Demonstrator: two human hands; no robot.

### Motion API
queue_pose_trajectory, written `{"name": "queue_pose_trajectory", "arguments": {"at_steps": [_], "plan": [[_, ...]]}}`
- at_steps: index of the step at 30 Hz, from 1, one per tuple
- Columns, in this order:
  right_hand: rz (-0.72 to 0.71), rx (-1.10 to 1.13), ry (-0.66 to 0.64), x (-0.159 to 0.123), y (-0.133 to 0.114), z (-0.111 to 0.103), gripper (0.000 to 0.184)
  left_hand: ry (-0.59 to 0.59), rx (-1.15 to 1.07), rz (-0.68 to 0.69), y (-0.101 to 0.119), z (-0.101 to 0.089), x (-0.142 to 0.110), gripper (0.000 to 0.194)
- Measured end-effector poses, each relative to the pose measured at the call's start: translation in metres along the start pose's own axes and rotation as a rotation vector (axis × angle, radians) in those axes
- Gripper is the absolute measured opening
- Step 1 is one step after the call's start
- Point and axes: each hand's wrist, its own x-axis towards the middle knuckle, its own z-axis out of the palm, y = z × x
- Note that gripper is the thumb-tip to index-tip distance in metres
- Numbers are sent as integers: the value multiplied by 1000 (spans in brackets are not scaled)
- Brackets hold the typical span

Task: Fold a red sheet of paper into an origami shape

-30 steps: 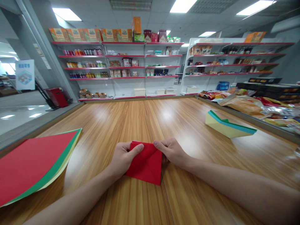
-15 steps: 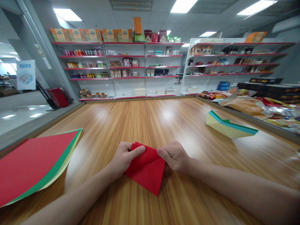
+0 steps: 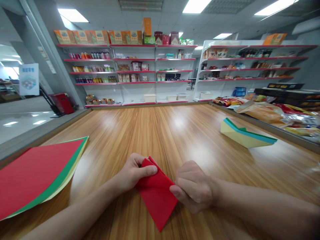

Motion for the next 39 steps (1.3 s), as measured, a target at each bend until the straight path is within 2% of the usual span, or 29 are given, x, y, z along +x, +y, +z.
{"name": "queue_pose_trajectory", "arguments": {"at_steps": [9, 15, 17, 21, 24, 29, 35, 37, 39], "plan": [[-114, 48, 45, 5, -11, 1, 37, -142, 35, 16, 7, 3, 1, 42], [-99, 72, -69, 5, -15, 1, 40, -174, 48, -32, 6, 3, 0, 40], [7, 124, -62, 3, -13, 4, 40, -117, 8, -33, 3, 3, 1, 40], [470, 235, 41, 0, 3, 15, 40, 143, -200, -29, -4, 3, 7, 37], [727, 338, 13, -3, 16, 21, 39, 248, -310, -39, -7, 3, 10, 31], [861, 521, 10, -3, 21, 25, 35, 246, -299, -34, -6, 5, 10, 29], [1009, 866, 86, -4, 22, 27, 34, 239, -225, -23, -6, 4, 10, 29], [1048, 1067, 65, -5, 24, 27, 35, 186, -172, 20, -5, 3, 9, 30], [1096, 1283, 27, -5, 26, 27, 36, 84, -104, 37, -3, 3, 7, 36]]}}
